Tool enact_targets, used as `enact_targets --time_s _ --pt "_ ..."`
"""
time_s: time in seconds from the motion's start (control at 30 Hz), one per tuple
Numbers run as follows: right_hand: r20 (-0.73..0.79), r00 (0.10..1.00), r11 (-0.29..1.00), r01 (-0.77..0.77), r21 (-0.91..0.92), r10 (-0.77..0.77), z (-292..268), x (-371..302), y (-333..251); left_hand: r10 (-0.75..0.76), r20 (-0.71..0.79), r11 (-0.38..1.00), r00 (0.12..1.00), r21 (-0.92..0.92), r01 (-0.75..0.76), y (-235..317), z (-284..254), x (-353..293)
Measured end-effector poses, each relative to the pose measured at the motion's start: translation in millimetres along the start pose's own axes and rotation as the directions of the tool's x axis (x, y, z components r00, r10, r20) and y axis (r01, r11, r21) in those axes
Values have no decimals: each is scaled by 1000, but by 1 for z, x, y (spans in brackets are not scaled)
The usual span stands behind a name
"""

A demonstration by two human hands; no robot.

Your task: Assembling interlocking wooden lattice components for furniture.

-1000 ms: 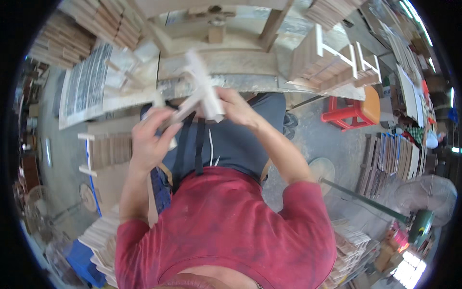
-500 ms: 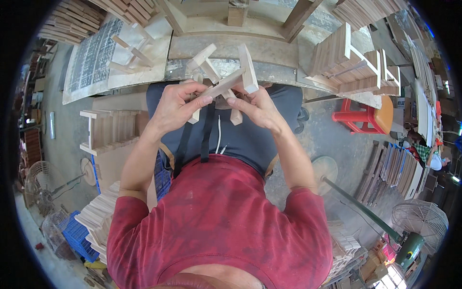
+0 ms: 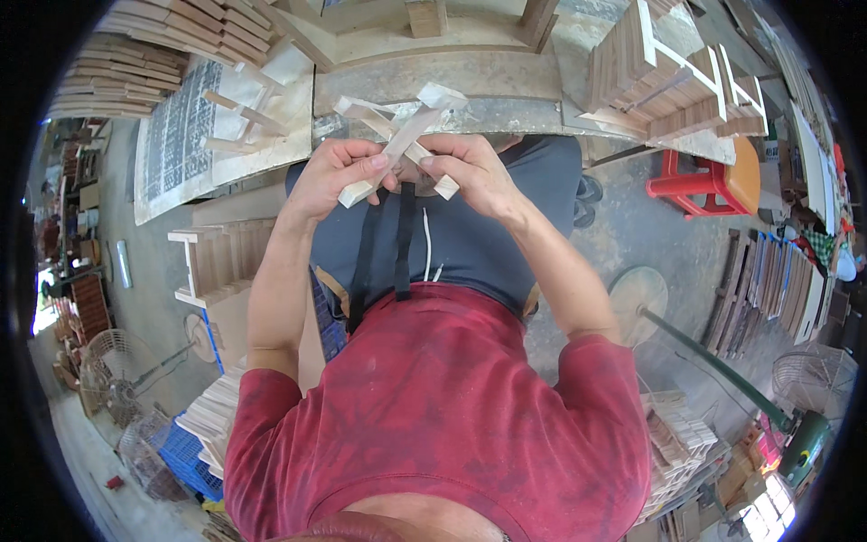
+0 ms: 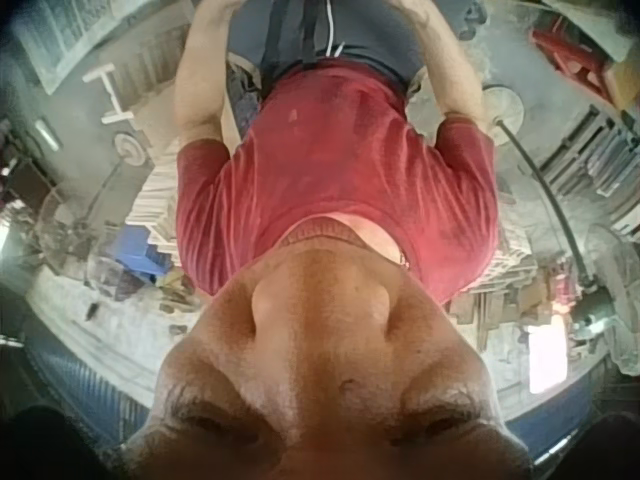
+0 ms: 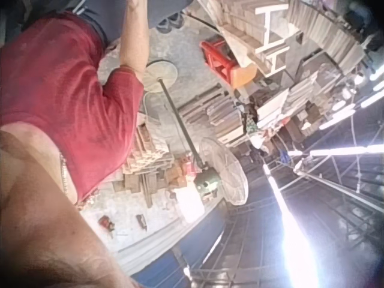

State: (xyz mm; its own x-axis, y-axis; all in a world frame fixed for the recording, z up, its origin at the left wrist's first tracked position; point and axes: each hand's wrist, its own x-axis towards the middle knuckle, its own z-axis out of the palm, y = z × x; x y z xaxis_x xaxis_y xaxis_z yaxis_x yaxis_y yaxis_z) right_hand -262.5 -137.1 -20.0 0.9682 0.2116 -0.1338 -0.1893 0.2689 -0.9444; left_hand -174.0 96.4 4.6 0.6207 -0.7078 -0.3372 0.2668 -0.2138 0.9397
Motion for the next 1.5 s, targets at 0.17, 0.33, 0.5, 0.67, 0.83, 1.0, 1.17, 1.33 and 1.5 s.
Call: enact_targets --time_s 0.17,0.33,0.5,0.67,0.83,1.0,1.17,1.33,1.5 --pt "-5 1000 1000 -6 -29 6 1 8 8 -33 99 965 995 -257 57 -7 -7 5" --pt "-58 992 989 111 -96 -117 12 11 2 -13 90 980 996 -199 31 -4 -10 1" --pt "-53 987 978 142 -152 -152 20 12 -8 5 2 998 1000 -62 -5 9 -18 -4" --pt "-35 993 976 100 -194 -109 20 16 -8 -16 -25 999 1000 -50 15 9 -19 -9" --pt "-52 994 984 85 -157 -94 26 21 -8 17 -47 1000 999 0 -17 10 -24 -8" --pt "-58 995 989 80 -125 -87 20 24 5 -6 -27 1000 1000 3 6 11 -27 -6" --pt "-46 984 972 164 -168 -174 16 20 -1 19 -47 1000 999 25 -18 16 -23 -3" --pt "-4 993 983 114 -145 -116 0 22 -13 121 -77 988 990 101 -113 20 -13 0" --pt "-61 994 973 72 -220 -88 2 19 -23 177 -129 937 976 325 -127 45 8 -15"
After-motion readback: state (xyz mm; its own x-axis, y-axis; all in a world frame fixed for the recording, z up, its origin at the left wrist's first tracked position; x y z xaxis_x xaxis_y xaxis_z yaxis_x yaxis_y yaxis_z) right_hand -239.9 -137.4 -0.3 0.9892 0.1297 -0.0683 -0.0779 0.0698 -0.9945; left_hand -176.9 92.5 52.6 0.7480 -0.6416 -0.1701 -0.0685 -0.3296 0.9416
